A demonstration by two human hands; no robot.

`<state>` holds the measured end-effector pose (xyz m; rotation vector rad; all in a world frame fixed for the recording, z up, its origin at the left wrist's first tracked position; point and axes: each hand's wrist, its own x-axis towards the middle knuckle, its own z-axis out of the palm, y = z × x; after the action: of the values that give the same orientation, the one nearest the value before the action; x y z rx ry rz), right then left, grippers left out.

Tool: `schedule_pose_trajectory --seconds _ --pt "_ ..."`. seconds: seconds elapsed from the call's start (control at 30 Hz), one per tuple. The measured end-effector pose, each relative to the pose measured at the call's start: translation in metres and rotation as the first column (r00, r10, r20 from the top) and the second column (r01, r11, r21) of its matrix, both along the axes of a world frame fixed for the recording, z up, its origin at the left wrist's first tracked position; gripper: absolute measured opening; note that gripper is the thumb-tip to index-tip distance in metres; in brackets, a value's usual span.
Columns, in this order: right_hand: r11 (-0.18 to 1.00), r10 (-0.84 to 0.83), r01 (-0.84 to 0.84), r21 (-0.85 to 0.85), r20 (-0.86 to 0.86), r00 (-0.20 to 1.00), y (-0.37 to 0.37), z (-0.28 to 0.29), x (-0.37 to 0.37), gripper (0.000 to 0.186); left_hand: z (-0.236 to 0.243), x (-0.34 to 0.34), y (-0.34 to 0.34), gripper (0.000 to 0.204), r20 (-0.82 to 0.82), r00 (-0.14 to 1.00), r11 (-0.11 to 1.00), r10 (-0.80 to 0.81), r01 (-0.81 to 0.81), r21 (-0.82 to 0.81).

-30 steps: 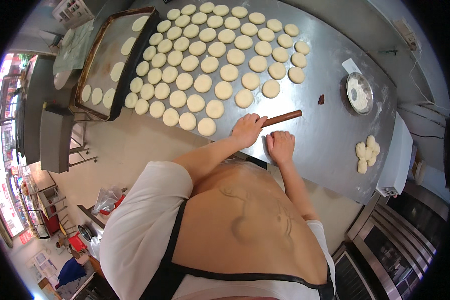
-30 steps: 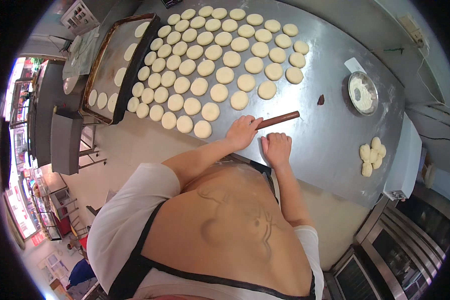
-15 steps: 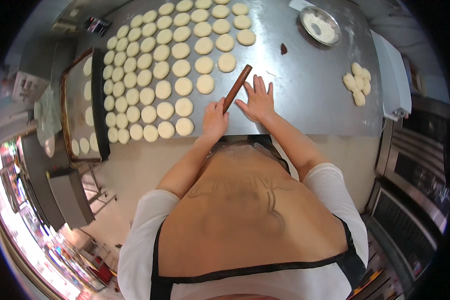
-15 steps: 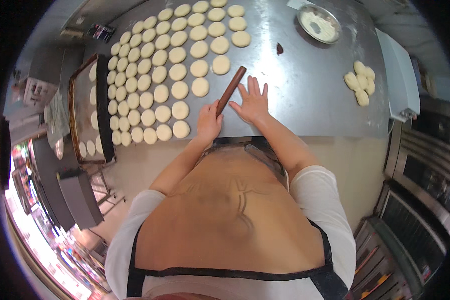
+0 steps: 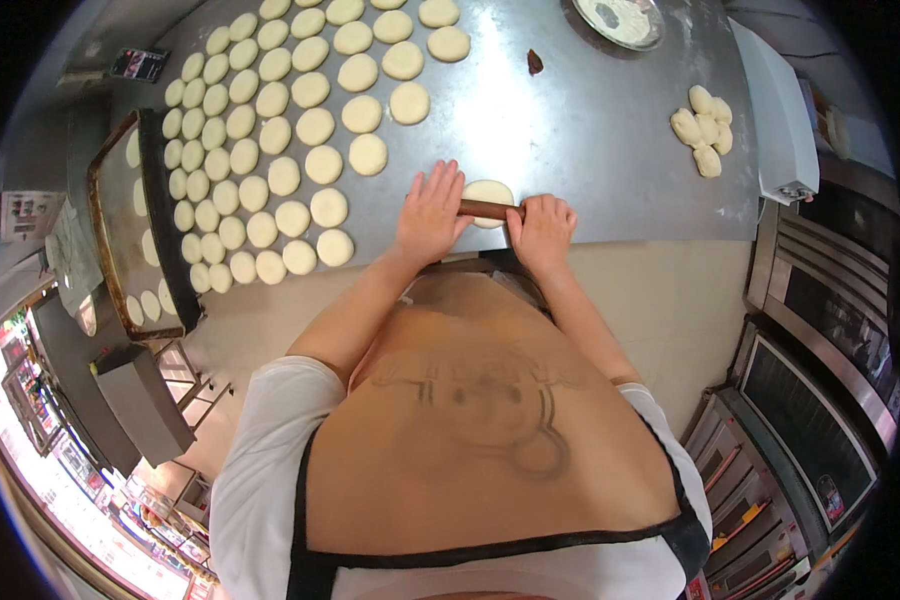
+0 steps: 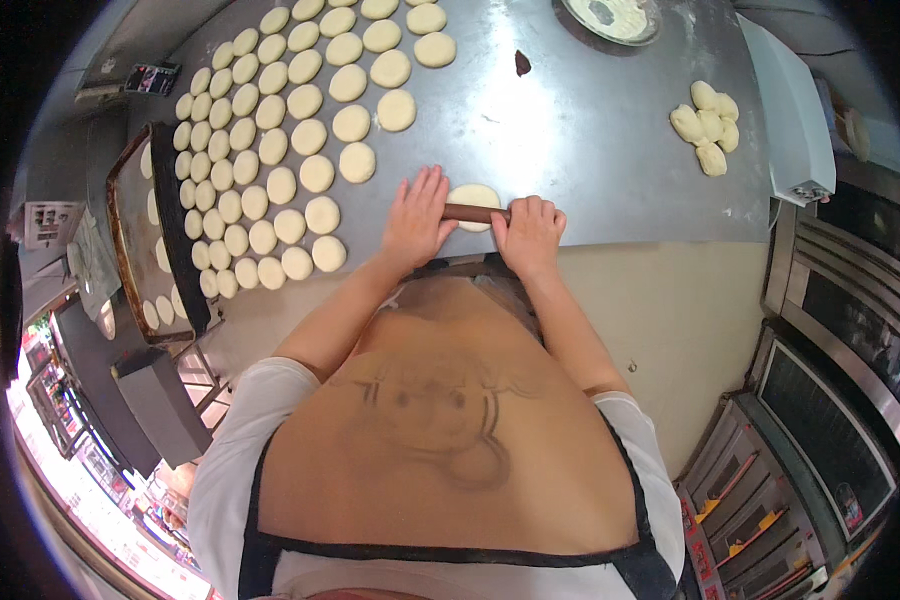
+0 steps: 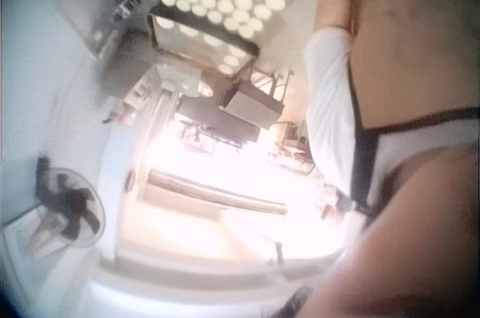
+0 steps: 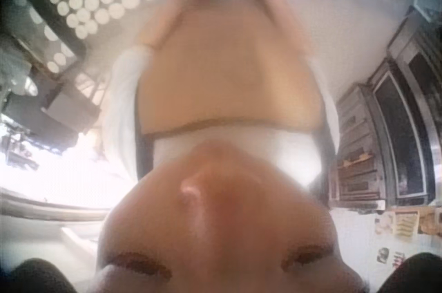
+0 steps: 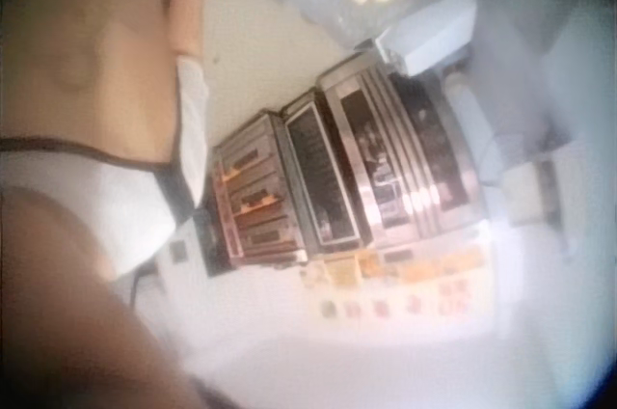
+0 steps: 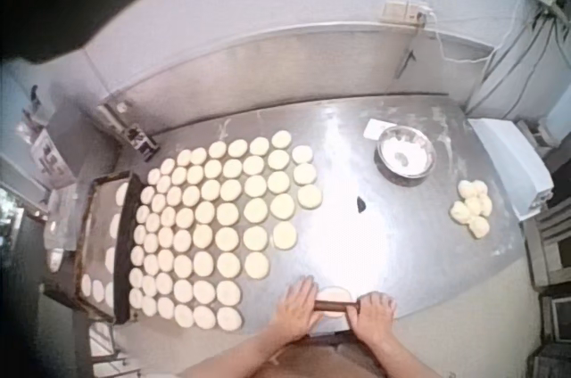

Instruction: The person uses a wooden rolling pin to flatten small rounds of dough on a metal table and places the flattened pieces onto a baking tray.

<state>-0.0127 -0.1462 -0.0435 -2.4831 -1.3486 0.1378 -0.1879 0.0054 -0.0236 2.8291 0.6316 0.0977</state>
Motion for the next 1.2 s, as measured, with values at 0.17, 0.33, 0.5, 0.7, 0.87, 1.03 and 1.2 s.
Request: schedule_pose_trajectory --seconds 0.17,0.33,0.5,0.7,0.87,1.03,1.2 --pt "0.995 -0.002 -0.011 0.099 0.131 0.991 0.089 0.013 0.058 0.034 -0.007 0.067 0.079 0.078 0.048 0.992 0.988 0.114 -0.118 0.104" --pt "0.993 0.116 -0.117 0.010 0.061 0.991 0.036 0.007 0.025 0.052 -0.012 0.020 0.029 0.082 -0.036 0.999 0.999 0.041 -0.040 0.024" --pt "0.970 0.241 -0.237 0.062 -0.074 0.968 -0.028 -0.005 -0.005 0.062 -0.005 -0.029 -0.015 0.084 -0.065 0.998 0.980 -0.027 0.014 -0.197" --pt "0.985 0.127 -0.147 0.085 0.201 0.971 0.103 0.006 0.076 0.051 -0.004 0.072 0.074 0.048 0.230 0.968 0.979 0.101 -0.137 0.148" --pt "0.977 0.199 -0.207 0.054 0.118 0.973 0.040 -0.003 0.025 0.054 -0.018 0.069 0.026 0.031 0.102 0.985 0.941 0.137 -0.097 -0.324" --pt "0.985 0.160 -0.151 0.087 -0.109 0.981 -0.042 0.001 -0.022 0.043 0.006 0.069 0.030 0.026 -0.146 0.988 0.844 0.056 -0.125 -0.522" --pt "0.977 0.196 -0.177 0.123 -0.171 0.966 -0.050 0.008 0.000 0.026 -0.013 0.057 -0.011 0.028 -0.023 0.869 0.055 0.494 -0.058 -0.997"
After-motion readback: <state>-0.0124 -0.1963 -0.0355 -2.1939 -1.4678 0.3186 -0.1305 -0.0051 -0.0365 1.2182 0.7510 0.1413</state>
